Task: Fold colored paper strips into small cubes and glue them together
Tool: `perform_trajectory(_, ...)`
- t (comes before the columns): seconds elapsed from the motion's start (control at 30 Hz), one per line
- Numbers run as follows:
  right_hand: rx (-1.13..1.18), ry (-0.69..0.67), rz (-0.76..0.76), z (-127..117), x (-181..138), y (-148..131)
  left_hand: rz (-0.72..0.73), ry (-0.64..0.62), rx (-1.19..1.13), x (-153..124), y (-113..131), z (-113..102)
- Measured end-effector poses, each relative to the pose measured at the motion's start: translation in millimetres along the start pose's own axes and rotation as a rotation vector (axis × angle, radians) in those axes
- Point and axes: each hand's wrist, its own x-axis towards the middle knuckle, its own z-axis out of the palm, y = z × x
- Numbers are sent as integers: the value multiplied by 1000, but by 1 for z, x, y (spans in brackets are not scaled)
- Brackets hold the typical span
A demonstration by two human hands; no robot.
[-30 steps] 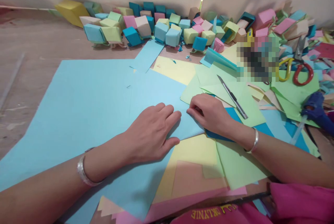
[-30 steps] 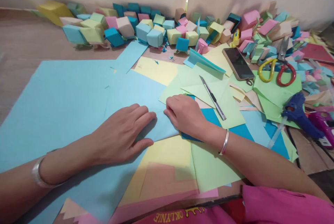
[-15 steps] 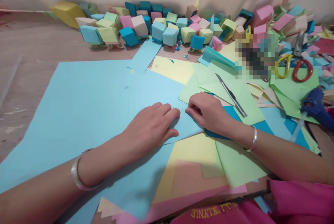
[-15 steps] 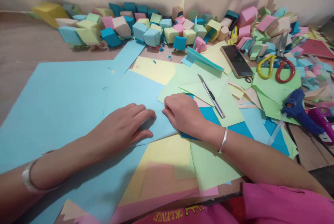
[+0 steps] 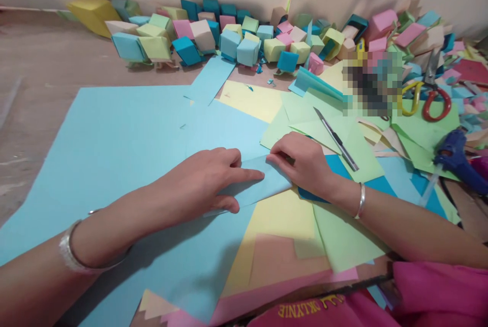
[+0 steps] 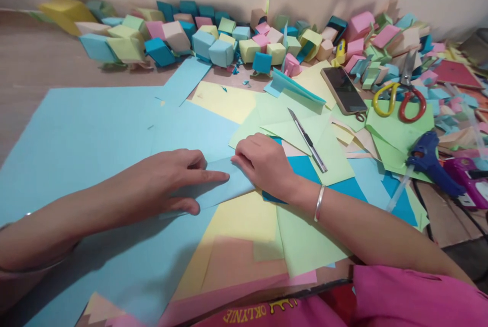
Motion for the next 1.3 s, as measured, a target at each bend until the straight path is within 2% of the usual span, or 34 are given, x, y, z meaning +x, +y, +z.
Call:
perform_trajectory(0.13, -77, 45, -60, -8, -2, -6, 52, 47, 21, -1, -1, 2)
perform_trajectory(0.23, -253, 66, -302, -18, -12, -27, 64, 69, 20, -2, -2, 4)
perform_trajectory(0.27, -311, 34, -394, -21, -17, -35, 66, 71, 20, -2, -2, 4)
perform_trajectory(0.33, -379, -109, -486, -23, -27, -52, 67, 69, 21, -3, -2, 5)
perform_trajectory(0.4, -421, -237, -492, -21, -37, -64, 63, 64, 26, -3, -2, 5)
perform_trajectory(0.5, -550, -323, -492, -17, -50, -75, 55, 55, 34, -2, -2, 4)
perform_trajectory(0.6, -731, -355, -462, -14, -61, -79, 47, 31, 33, -1, -1, 3)
perform_trajectory(0.77, -958, -312, -347, -18, -74, -81, 41, 23, 7, -1, -3, 2)
perform_trajectory(0.93, -836, -222, -295, -25, -67, -83, 36, 12, 4, 0, -3, 3)
perform_trajectory(1.07, -722, -183, -389, -18, -58, -81, 31, 16, -19, 0, -2, 3)
perform_trajectory(1.3, -725, -191, -453, -5, -57, -74, 18, -4, 0, -6, -4, -1)
